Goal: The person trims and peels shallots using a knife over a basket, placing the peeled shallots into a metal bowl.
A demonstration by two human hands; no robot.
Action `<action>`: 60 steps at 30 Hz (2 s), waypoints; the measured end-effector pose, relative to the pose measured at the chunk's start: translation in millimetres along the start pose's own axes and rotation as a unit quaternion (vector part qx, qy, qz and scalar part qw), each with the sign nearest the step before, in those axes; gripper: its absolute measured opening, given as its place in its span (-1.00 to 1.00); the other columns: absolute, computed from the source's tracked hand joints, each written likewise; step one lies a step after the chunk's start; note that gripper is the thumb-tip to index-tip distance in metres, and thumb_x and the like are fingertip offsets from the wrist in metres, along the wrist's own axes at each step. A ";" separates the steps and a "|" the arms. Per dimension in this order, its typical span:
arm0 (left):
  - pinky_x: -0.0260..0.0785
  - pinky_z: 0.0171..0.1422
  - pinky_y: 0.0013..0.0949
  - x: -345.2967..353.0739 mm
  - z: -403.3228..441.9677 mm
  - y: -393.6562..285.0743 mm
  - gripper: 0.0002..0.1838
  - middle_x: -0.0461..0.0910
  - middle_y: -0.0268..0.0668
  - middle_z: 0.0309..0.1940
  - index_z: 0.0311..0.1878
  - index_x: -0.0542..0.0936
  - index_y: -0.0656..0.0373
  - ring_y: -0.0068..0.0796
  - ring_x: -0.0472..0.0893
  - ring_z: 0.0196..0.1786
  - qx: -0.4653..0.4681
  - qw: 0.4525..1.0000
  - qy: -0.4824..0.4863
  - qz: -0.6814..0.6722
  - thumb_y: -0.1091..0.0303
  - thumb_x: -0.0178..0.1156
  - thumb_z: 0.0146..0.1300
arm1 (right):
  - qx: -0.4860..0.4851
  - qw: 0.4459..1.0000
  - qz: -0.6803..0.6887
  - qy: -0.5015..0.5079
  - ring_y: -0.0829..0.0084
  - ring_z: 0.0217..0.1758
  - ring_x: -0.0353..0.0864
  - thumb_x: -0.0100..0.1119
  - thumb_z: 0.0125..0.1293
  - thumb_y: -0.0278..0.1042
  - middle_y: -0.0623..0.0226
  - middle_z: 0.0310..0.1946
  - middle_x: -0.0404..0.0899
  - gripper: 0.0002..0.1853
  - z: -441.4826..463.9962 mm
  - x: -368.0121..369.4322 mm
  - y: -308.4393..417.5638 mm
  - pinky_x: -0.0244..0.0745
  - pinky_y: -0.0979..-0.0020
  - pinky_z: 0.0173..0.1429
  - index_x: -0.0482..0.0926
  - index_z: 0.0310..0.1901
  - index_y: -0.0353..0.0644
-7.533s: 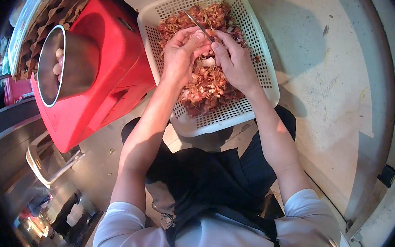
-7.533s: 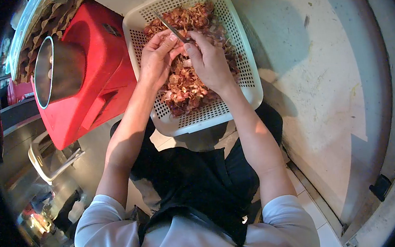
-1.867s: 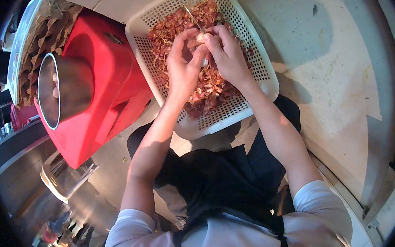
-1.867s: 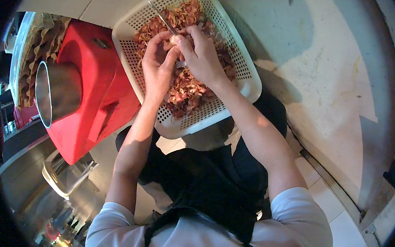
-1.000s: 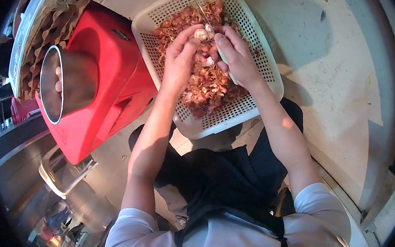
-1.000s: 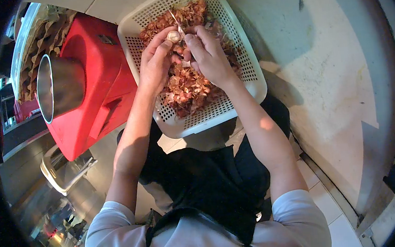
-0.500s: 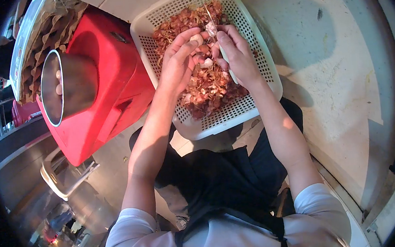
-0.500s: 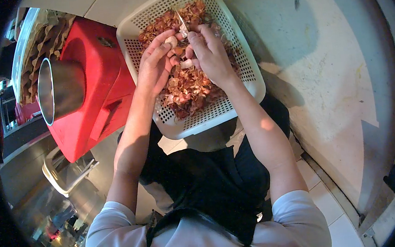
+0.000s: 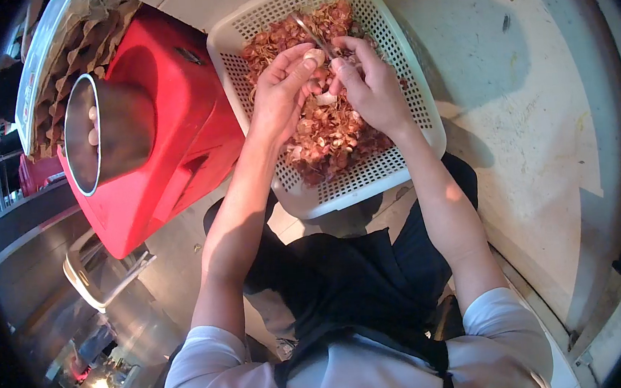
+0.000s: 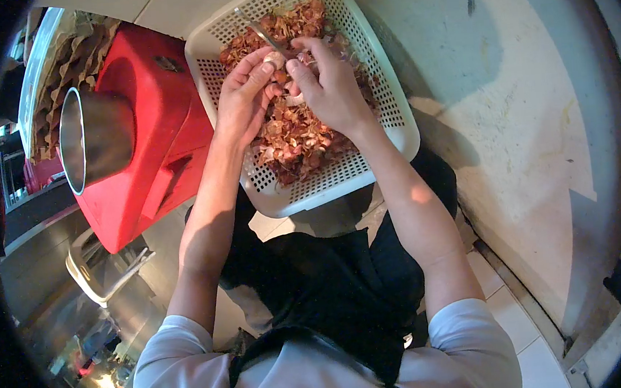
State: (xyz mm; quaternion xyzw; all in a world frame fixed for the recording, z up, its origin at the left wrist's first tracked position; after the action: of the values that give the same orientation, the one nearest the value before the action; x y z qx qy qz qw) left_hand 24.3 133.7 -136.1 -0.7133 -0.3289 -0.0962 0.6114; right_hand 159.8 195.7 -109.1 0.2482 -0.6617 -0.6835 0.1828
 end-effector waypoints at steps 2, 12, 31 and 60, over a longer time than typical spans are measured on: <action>0.48 -0.17 -0.51 -2.6 0.0 1.0 -0.65 0.64 -0.25 -0.10 0.17 0.47 0.33 -0.57 0.59 -0.20 0.000 1.000 -0.005 0.004 0.44 0.16 0.37 | -0.035 0.999 -0.008 0.023 0.50 -0.45 0.66 0.07 0.42 -0.34 0.26 -0.49 0.61 -0.68 -0.2 3.6 2.4 0.53 0.42 -0.41 0.39 0.12 -0.31; 0.49 -0.16 -0.50 -4.2 -0.6 -3.3 -0.70 0.65 -0.24 -0.14 0.12 0.53 0.36 -0.54 0.61 -0.22 0.000 1.000 0.005 0.016 0.40 0.13 0.40 | -0.020 0.997 -0.044 0.056 0.54 -0.40 0.63 0.02 0.45 -0.30 0.28 -0.40 0.62 -0.69 -4.1 9.9 3.1 0.50 0.45 -0.29 0.38 0.13 -0.25; 0.52 -0.13 -0.48 -3.1 1.1 -0.5 -0.72 0.63 -0.22 -0.15 0.11 0.49 0.36 -0.49 0.63 -0.20 0.002 0.999 0.034 -0.021 0.37 0.01 0.48 | -0.039 0.997 0.008 0.064 0.56 -0.46 0.59 0.03 0.44 -0.38 0.30 -0.46 0.56 -0.75 -3.1 6.3 10.3 0.52 0.46 -0.36 0.38 0.04 -0.33; 0.53 -0.13 -0.44 -5.2 -2.2 3.0 -0.75 0.64 -0.20 -0.16 0.07 0.52 0.33 -0.48 0.64 -0.17 -0.021 0.995 0.058 -0.075 0.39 0.02 0.46 | -0.061 0.996 0.011 0.066 0.56 -0.49 0.59 0.08 0.41 -0.38 0.28 -0.46 0.57 -0.77 -2.5 8.2 2.6 0.48 0.49 -0.42 0.36 -0.02 -0.32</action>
State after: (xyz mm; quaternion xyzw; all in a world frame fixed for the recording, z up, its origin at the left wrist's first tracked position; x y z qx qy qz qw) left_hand 22.7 129.8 -140.9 -0.6925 -0.3434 -0.1895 0.6055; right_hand 154.4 188.8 -107.3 0.2740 -0.6079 -0.7026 0.2486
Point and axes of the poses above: each hand's wrist, its own z-axis towards the middle knuckle, its own x-axis out of the palm, y = z × x, the point moved 5 cm from there along z, towards the middle knuckle
